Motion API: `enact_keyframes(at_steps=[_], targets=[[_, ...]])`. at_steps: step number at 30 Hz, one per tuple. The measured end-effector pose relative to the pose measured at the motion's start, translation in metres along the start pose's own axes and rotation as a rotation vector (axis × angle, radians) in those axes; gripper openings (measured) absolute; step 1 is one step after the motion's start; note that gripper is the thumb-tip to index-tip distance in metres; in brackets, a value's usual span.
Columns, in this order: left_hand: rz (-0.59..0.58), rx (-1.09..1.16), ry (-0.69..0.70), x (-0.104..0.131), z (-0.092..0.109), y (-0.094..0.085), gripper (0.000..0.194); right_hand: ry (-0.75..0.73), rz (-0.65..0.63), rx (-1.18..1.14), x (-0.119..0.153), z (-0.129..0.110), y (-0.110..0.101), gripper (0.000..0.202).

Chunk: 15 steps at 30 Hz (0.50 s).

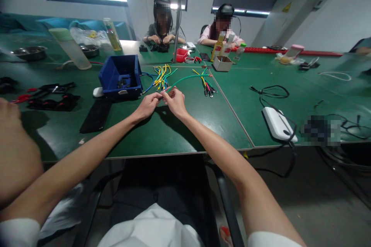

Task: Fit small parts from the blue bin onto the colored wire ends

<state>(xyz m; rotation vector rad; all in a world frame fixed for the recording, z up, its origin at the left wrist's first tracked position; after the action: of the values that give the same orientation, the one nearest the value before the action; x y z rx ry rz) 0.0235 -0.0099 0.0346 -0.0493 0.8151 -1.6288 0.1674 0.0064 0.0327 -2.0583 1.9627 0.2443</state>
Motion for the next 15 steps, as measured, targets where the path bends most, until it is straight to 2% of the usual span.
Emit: enact_keyframes(at_steps=[8,12,15], targets=[[-0.054,0.008,0.009,0.000,-0.004,0.002,0.039,0.136,0.151,0.034,0.009,0.021,-0.008,0.061],[-0.064,0.028,-0.003,0.000,-0.006,0.005,0.042,0.125,0.214,0.053,0.005,0.022,-0.003,0.079],[-0.059,0.070,-0.030,0.000,-0.008,0.005,0.043,0.110,0.227,0.098,-0.001,0.024,0.006,0.083]])
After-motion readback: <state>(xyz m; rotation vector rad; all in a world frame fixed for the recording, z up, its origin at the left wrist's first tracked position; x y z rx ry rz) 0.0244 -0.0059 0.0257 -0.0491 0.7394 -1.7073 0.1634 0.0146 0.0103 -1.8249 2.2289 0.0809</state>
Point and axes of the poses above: each hand's wrist, its own x-axis away from the middle knuckle, its own y-axis out of the palm, z = x × y, the point moved 4 cm from there along -x, towards the middle knuckle, and after that the axes turned 1 degree about y, right-handed, at the moved point
